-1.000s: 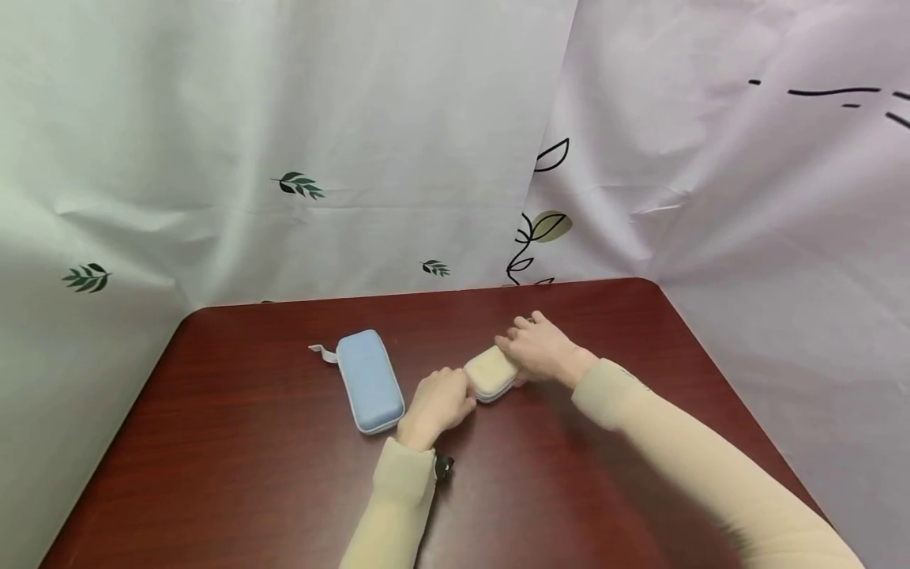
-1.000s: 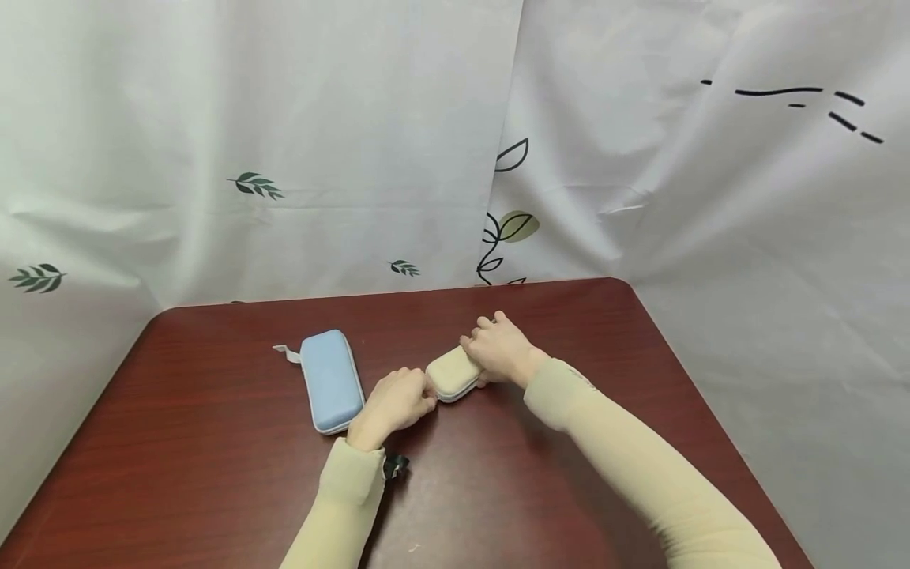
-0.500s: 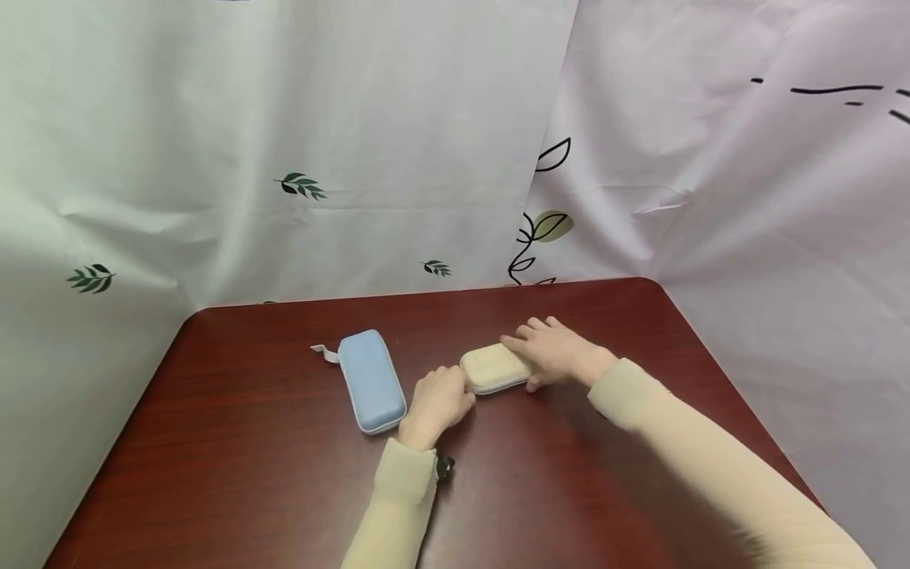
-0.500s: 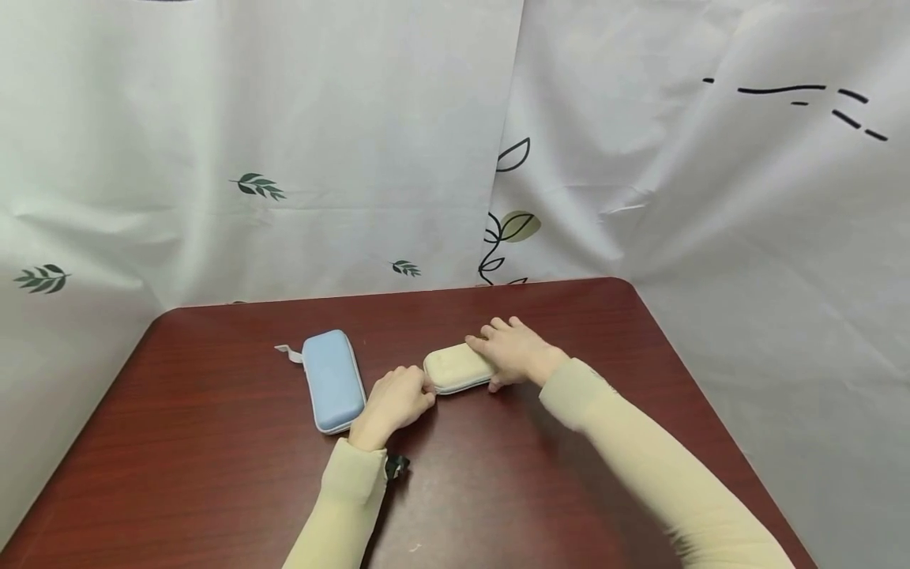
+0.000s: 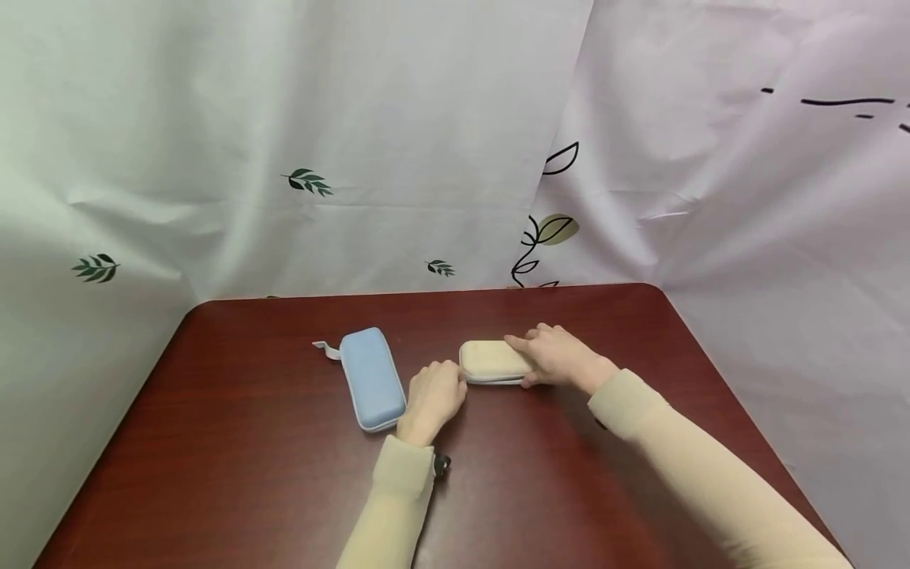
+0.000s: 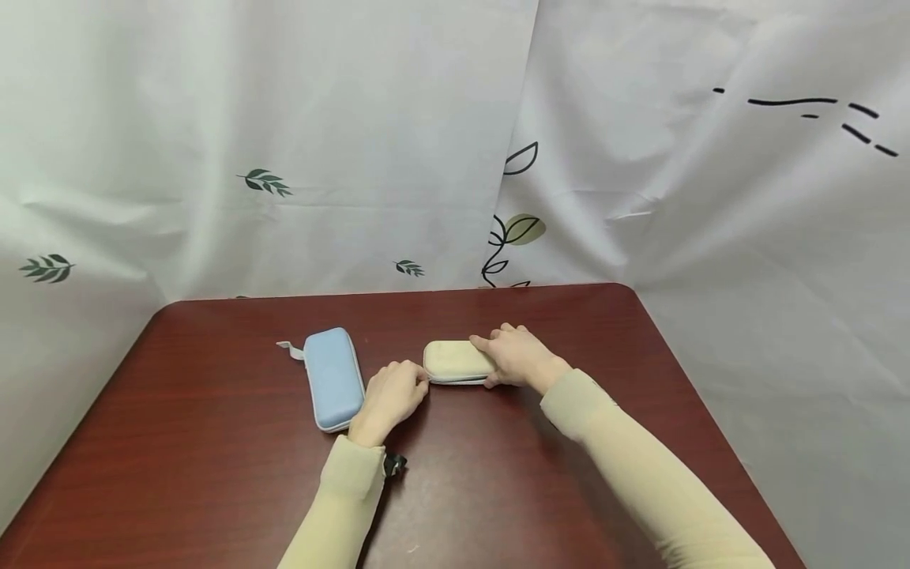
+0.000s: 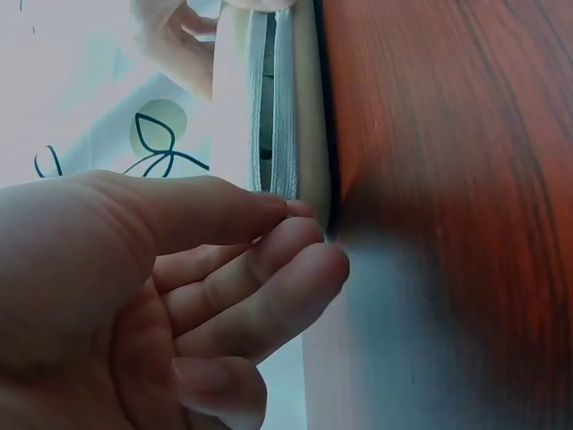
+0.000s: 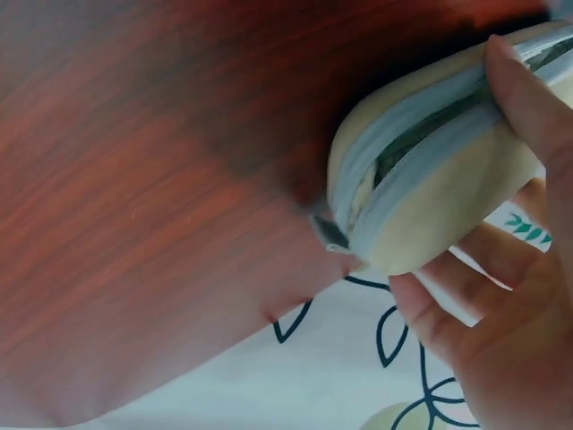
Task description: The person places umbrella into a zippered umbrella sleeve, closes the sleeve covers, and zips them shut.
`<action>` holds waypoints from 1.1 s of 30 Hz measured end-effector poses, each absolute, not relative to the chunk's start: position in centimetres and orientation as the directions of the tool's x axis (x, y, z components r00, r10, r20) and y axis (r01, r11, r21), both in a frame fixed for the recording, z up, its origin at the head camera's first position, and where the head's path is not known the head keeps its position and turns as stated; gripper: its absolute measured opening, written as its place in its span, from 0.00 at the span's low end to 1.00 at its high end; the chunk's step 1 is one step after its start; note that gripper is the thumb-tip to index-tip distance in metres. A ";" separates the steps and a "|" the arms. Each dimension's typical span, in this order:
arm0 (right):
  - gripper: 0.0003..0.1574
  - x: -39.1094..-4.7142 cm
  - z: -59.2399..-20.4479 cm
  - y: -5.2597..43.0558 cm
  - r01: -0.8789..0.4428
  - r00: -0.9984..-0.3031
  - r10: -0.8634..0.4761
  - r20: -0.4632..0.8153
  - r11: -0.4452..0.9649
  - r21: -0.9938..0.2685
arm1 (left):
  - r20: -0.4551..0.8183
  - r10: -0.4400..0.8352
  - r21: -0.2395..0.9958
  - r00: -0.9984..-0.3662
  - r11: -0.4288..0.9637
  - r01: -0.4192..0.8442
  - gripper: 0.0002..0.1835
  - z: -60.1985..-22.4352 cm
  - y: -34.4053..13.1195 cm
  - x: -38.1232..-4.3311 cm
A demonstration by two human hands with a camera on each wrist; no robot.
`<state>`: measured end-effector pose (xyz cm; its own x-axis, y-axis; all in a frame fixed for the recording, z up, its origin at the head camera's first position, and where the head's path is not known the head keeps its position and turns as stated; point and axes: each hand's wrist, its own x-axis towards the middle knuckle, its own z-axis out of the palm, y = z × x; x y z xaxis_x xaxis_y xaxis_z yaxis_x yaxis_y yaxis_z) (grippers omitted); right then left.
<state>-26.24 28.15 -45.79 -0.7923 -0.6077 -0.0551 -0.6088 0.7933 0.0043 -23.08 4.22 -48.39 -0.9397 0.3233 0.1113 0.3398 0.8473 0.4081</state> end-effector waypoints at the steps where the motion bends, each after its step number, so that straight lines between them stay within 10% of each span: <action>1: 0.51 -26.2 -45.8 27.8 -0.607 -0.794 -0.605 -0.049 0.795 0.014 | 0.116 0.320 0.399 -0.940 0.852 0.339 0.21 -48.4 4.1 -23.1; 27: 0.43 -22.4 -46.6 23.6 -0.369 -0.927 -0.372 0.034 0.926 0.077 | 0.150 0.344 0.375 -0.927 0.848 0.375 0.19 -49.4 6.1 -22.3; 33: 0.38 -22.7 -45.7 24.4 -0.355 -0.928 -0.362 -0.091 0.931 -0.079 | 0.121 0.318 0.418 -0.940 0.843 0.339 0.21 -49.3 6.1 -22.3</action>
<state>-22.74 24.36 -45.67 -0.9279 -0.3615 -0.0913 -0.3551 0.9314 -0.0795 -22.33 6.08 -49.30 -0.9402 0.3183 0.1214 0.3393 0.8426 0.4182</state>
